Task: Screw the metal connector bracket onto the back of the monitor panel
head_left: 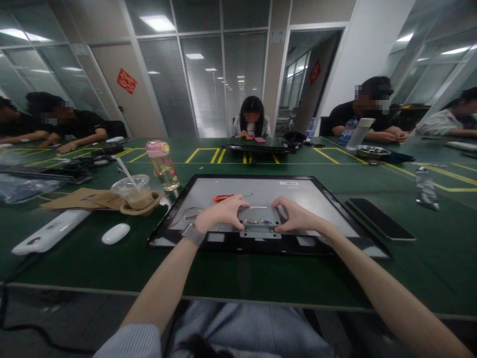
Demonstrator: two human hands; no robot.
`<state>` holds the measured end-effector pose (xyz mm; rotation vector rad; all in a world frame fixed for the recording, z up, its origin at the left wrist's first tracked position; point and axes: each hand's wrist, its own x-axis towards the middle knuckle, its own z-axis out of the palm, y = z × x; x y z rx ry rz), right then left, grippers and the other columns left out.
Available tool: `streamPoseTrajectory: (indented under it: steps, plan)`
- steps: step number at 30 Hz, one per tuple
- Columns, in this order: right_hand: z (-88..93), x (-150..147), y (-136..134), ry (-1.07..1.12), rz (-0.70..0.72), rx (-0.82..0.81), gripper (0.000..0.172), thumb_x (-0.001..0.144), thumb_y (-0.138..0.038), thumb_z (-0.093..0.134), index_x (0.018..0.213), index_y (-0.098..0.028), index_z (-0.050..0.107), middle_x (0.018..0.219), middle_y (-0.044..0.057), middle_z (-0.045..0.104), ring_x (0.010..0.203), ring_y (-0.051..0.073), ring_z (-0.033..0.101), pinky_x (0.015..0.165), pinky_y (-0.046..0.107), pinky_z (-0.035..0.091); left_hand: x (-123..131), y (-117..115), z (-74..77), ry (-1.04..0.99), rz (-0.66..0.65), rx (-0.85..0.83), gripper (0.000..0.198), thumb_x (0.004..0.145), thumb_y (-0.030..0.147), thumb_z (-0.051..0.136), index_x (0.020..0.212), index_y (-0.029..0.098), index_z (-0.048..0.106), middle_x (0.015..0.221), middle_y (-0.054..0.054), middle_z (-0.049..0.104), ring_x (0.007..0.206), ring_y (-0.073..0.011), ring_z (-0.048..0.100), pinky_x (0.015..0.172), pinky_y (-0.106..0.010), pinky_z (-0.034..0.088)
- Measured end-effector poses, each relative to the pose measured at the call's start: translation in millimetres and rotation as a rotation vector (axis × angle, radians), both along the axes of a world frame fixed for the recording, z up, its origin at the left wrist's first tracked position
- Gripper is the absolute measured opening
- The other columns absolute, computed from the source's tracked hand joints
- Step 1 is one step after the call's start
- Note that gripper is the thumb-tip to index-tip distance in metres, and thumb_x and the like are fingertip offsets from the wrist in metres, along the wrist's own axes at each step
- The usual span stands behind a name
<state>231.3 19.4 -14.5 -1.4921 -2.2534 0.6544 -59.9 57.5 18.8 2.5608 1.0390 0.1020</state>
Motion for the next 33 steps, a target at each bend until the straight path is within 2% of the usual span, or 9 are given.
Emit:
streamPoseTrajectory:
  steps: [6, 9, 13, 16, 20, 25, 28, 30, 33]
  plan:
    - [-3.5, 2.6, 3.0, 0.025, 0.044, -0.026, 0.062, 0.065, -0.045, 0.085, 0.116, -0.024, 0.058, 0.128, 0.011, 0.062, 0.116, 0.034, 0.061, 0.101, 0.048, 0.051, -1.6, 3.3, -1.8, 0.001, -0.008, -0.036, 0.074, 0.067, 0.037, 0.089, 0.135, 0.016, 0.068, 0.118, -0.007, 0.064, 0.108, -0.0290, 0.066, 0.094, -0.034, 0.053]
    - [-3.9, 3.3, 3.5, 0.022, 0.047, -0.050, 0.063, 0.066, -0.046, 0.085, 0.117, -0.023, 0.057, 0.134, 0.013, 0.060, 0.122, 0.035, 0.060, 0.108, 0.049, 0.049, -6.9, 10.6, -2.9, -0.074, 0.007, -0.072, 0.067, 0.073, 0.042, 0.088, 0.132, 0.017, 0.070, 0.118, -0.007, 0.068, 0.108, -0.0277, 0.068, 0.096, -0.035, 0.054]
    - [-2.0, 3.3, 2.6, 0.004, 0.050, -0.073, 0.063, 0.070, -0.048, 0.082, 0.121, -0.022, 0.056, 0.140, 0.015, 0.058, 0.126, 0.036, 0.059, 0.110, 0.050, 0.048, -18.6, 25.6, -11.1, -0.192, 0.224, 0.211, 0.037, 0.096, 0.037, 0.069, 0.127, 0.017, 0.072, 0.127, -0.011, 0.069, 0.117, -0.0274, 0.067, 0.106, -0.039, 0.051]
    - [-0.2, 3.1, 1.7, -0.008, 0.059, -0.100, 0.066, 0.071, -0.050, 0.081, 0.125, -0.021, 0.056, 0.145, 0.016, 0.055, 0.130, 0.036, 0.058, 0.113, 0.050, 0.045, -26.9, 32.4, -21.9, -0.020, 0.421, 0.365, 0.027, 0.100, 0.027, 0.065, 0.124, 0.015, 0.071, 0.133, -0.017, 0.066, 0.125, -0.0300, 0.064, 0.109, -0.040, 0.051]
    - [0.9, 4.9, 1.4, -0.019, 0.067, -0.106, 0.069, 0.073, -0.055, 0.080, 0.129, -0.022, 0.057, 0.149, 0.015, 0.054, 0.133, 0.037, 0.056, 0.115, 0.050, 0.044, -32.3, 32.1, -30.8, 0.102, 0.486, 0.339, 0.014, 0.098, 0.018, 0.065, 0.108, 0.013, 0.074, 0.118, -0.018, 0.073, 0.110, -0.0301, 0.071, 0.100, -0.039, 0.055]
    - [-3.1, 11.0, 6.9, 0.014, 0.112, -0.119, 0.073, 0.078, -0.069, 0.075, 0.132, -0.023, 0.060, 0.150, 0.016, 0.056, 0.134, 0.036, 0.056, 0.116, 0.052, 0.044, -31.6, 35.0, -22.9, 0.033, 0.494, 0.358, 0.012, 0.096, 0.017, 0.065, 0.099, 0.013, 0.076, 0.106, -0.016, 0.075, 0.100, -0.0293, 0.073, 0.091, -0.038, 0.058]
    - [-7.6, 12.4, 11.9, 0.084, 0.115, -0.084, 0.060, 0.091, -0.072, 0.056, 0.124, -0.023, 0.065, 0.141, 0.015, 0.063, 0.132, 0.034, 0.059, 0.118, 0.053, 0.042, -31.0, 38.1, -11.7, -0.084, 0.488, 0.408, 0.014, 0.095, 0.020, 0.066, 0.102, 0.015, 0.077, 0.106, -0.013, 0.074, 0.099, -0.0255, 0.072, 0.092, -0.037, 0.058]
    - [-9.1, 11.3, 13.7, 0.119, 0.114, -0.062, 0.058, 0.096, -0.071, 0.047, 0.120, -0.023, 0.067, 0.134, 0.015, 0.067, 0.130, 0.034, 0.060, 0.119, 0.053, 0.041, -29.7, 36.8, -3.8, -0.411, 0.445, 0.446, 0.009, 0.088, 0.020, 0.074, 0.095, 0.017, 0.077, 0.099, -0.008, 0.072, 0.091, -0.0227, 0.071, 0.087, -0.036, 0.060]
    - [-8.5, 8.3, 13.0, 0.136, 0.102, -0.054, 0.056, 0.098, -0.068, 0.045, 0.117, -0.022, 0.070, 0.130, 0.015, 0.069, 0.126, 0.033, 0.063, 0.117, 0.053, 0.044, -24.0, 28.9, 6.4, -0.835, 0.373, 0.440, 0.010, 0.087, 0.026, 0.077, 0.090, 0.018, 0.074, 0.095, -0.004, 0.071, 0.084, -0.0184, 0.070, 0.080, -0.033, 0.062]
